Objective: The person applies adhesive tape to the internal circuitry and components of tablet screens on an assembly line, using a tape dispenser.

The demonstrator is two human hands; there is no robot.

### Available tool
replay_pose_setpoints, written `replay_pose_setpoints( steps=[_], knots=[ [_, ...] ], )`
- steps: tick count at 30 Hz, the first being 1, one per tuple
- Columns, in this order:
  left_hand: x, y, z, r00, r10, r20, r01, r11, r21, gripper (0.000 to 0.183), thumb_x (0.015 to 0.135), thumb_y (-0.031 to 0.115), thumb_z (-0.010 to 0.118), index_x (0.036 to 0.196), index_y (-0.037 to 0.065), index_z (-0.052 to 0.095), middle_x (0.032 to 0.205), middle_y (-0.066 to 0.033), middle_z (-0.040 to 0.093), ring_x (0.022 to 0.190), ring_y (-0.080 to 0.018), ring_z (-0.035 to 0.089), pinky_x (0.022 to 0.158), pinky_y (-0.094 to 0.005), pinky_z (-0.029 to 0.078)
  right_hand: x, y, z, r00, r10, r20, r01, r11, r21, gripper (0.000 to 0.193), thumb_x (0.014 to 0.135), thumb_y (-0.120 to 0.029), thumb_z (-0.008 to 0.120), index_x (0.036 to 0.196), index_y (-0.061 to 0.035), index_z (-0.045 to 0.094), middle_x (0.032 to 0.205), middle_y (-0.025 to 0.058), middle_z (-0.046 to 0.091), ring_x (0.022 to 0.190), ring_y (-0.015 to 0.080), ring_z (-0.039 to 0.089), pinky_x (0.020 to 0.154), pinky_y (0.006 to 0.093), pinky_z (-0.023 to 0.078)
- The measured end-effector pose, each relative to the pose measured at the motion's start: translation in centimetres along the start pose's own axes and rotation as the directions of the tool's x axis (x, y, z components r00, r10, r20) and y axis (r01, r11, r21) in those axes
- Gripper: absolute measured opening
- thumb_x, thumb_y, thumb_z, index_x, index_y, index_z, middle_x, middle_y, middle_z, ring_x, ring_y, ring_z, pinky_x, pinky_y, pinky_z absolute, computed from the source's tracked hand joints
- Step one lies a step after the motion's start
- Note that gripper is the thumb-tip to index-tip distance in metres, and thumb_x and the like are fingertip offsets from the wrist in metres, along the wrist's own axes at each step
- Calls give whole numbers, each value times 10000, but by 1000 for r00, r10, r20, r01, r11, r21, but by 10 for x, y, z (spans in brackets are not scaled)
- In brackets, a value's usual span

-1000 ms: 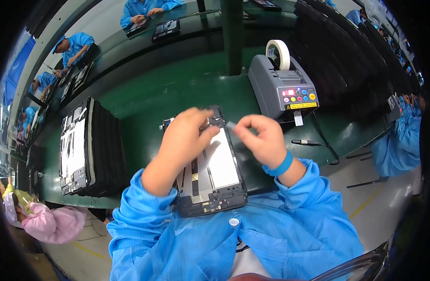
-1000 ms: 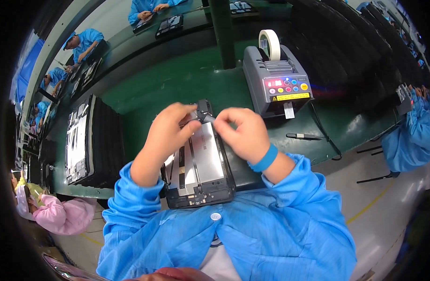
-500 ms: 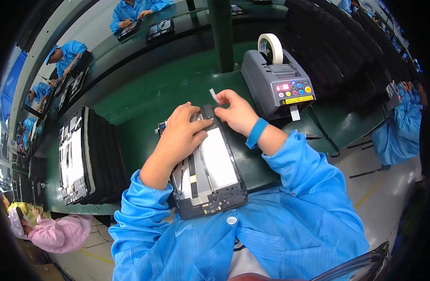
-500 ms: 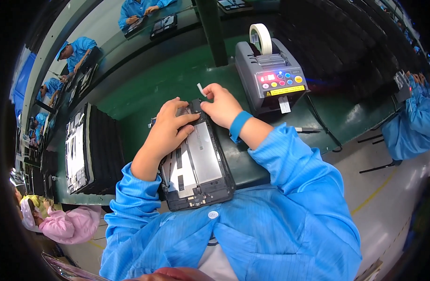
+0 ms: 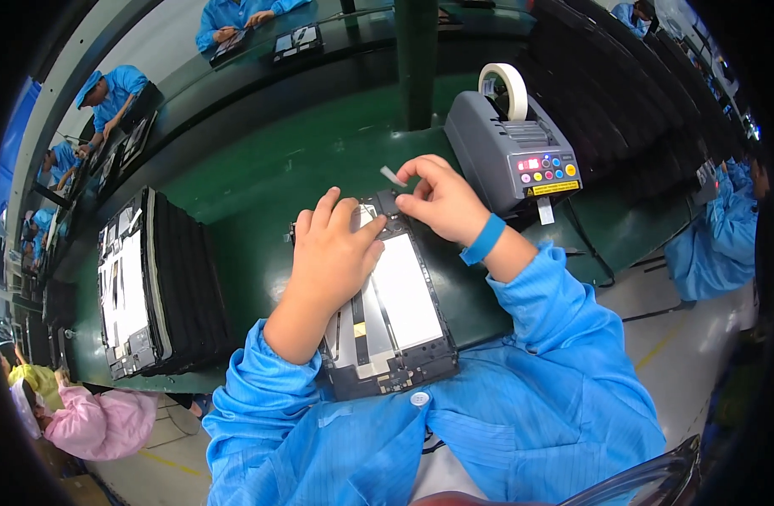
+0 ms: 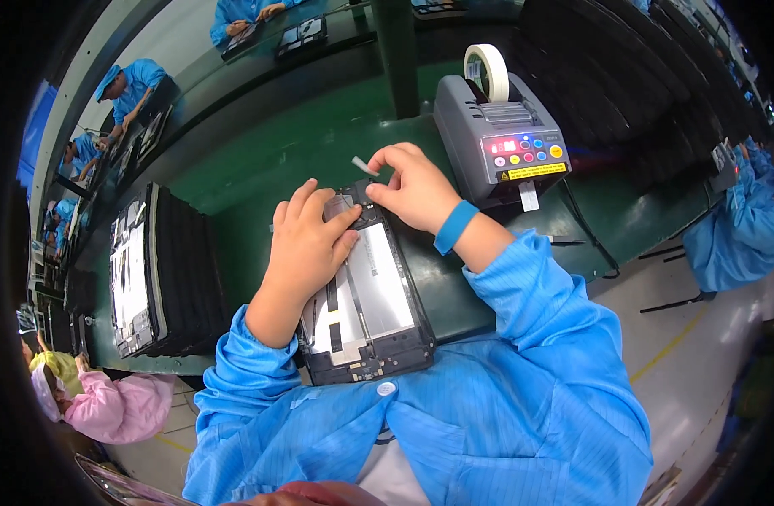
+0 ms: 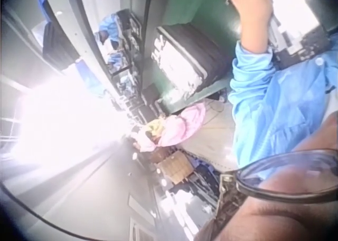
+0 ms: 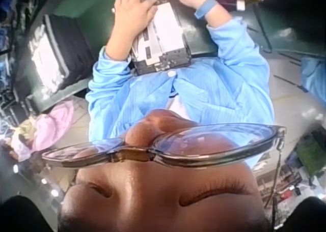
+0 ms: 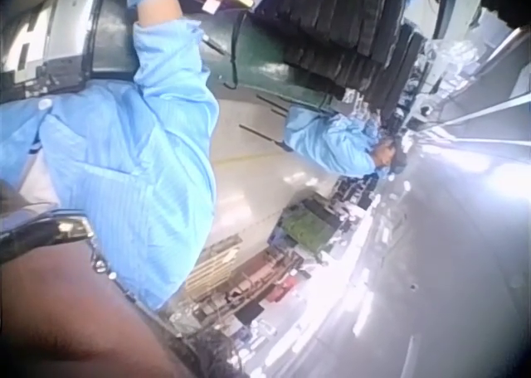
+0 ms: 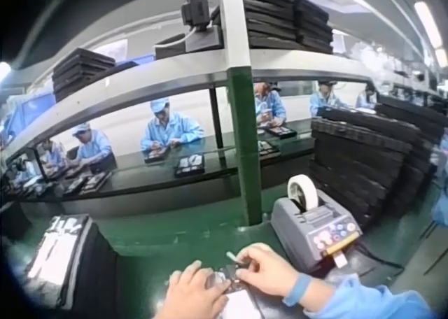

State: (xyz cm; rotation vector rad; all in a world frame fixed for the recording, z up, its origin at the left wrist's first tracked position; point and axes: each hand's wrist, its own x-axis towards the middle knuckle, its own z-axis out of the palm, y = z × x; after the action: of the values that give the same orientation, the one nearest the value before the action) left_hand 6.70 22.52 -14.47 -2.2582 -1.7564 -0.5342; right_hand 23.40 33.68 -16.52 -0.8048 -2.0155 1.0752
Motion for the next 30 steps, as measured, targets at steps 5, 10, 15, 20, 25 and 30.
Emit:
replay_pose_setpoints(
  steps=[5,10,15,20,25,30],
  knots=[
    [-3,-6,5,997,-66,41,70,992,-109,272,742,237,662,1002,160,688,1129,-128,522,1145,-328,443,918,-457,342,13,-21,-12,911,3,412,156,923,-351,138,781,-201,616,802,-67,634,762,125,617,755,315,585,669,401,467],
    [-1,-10,5,989,-119,90,140,952,-272,249,752,206,637,987,149,698,1116,-134,510,1098,-313,446,938,-432,323,27,-31,-5,839,115,531,193,851,-488,160,787,-215,599,813,-65,649,778,133,637,753,319,603,678,399,479],
    [4,-15,5,979,-160,129,194,927,-320,215,760,195,621,949,144,713,1106,-134,507,1099,-300,435,943,-418,306,43,-38,-1,765,162,624,276,792,-544,186,802,-201,584,795,-26,647,744,142,628,701,319,593,648,393,476],
    [13,-9,10,954,-262,143,294,905,-308,158,743,240,674,854,145,735,1057,-92,528,1076,-286,439,916,-407,304,47,-41,3,748,266,608,246,739,-627,186,789,-208,602,773,-30,654,749,144,630,698,318,590,644,386,476],
    [17,0,10,931,-341,134,364,896,-253,161,700,258,726,810,142,741,1005,-57,542,1067,-272,439,902,-403,302,27,-19,1,935,277,223,-171,900,-401,208,774,-132,669,863,-24,515,650,102,553,527,205,540,459,322,424],
    [8,-3,-1,933,-326,153,353,911,-213,222,720,234,713,909,118,718,1033,-75,534,1116,-301,427,924,-414,312,-2,0,19,727,617,300,-686,638,349,211,824,-150,644,898,-80,459,648,-12,451,477,81,390,398,233,308]
  ],
)
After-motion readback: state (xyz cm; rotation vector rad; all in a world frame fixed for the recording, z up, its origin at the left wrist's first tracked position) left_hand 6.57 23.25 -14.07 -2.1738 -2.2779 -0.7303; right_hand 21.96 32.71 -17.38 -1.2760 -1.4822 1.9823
